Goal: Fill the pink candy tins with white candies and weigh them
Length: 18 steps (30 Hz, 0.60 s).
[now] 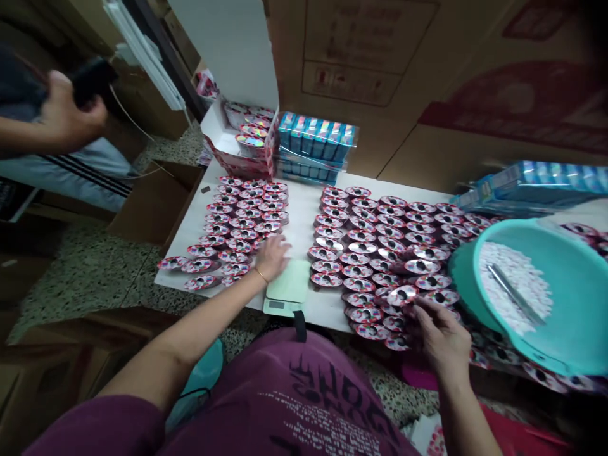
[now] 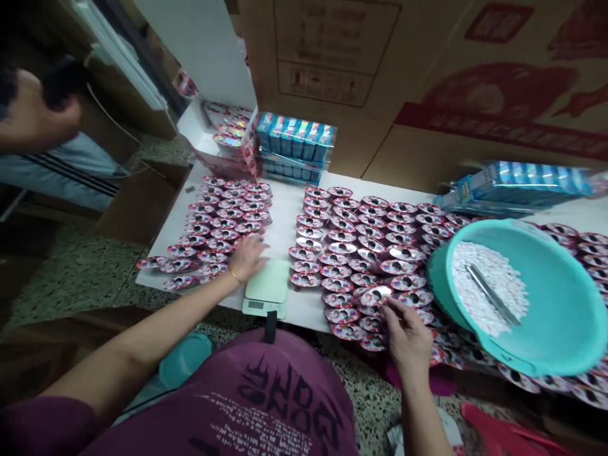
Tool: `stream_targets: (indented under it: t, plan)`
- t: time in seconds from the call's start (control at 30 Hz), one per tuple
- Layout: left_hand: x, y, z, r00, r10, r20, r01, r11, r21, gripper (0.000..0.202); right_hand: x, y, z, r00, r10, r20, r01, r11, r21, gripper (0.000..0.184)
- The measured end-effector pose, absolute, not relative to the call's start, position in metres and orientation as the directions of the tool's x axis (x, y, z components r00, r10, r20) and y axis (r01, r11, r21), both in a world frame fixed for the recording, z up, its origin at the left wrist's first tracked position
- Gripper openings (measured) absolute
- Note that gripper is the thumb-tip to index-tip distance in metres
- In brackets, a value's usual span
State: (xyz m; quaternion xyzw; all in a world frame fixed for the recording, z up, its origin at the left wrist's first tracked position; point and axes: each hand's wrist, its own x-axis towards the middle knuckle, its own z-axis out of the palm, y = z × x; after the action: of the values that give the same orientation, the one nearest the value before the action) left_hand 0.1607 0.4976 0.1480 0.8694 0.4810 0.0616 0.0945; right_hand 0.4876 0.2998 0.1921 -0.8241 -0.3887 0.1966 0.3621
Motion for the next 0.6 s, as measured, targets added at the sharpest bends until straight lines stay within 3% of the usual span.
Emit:
stream_targets:
  t: [0.07,0.17,0.3,0.47,0.6]
  plan:
    - [0.194,0.47,0.145,0.72,0.693,-0.025,0.668,-0.683,0.296,0.031,0.483,0.296,0.194,0.597,0.797,-0.092,0.473,-0.443,-0.762,0.038]
    - [0.236,0.438,0.135,0.788,0.607,-0.097,0.603,-0.733,0.315,0.016,0.469,0.298,0.193,0.552,0.823,-0.133,0.428,-0.417,-0.802,0.036]
    - [0.244,0.424,0.136,0.764,0.639,-0.086,0.634,-0.719,0.284,0.019,0.456,0.302,0.188,0.512,0.844,-0.159,0.35,-0.375,-0.859,0.034]
    - [0.19,0.424,0.163,0.725,0.689,-0.015,0.662,-0.691,0.291,0.02,0.456,0.31,0.186,0.488,0.861,-0.145,0.37,-0.354,-0.859,0.031]
    - [0.149,0.426,0.158,0.656,0.752,-0.062,0.731,-0.614,0.298,0.022,0.471,0.318,0.194,0.564,0.824,-0.046,0.43,-0.341,-0.836,0.035]
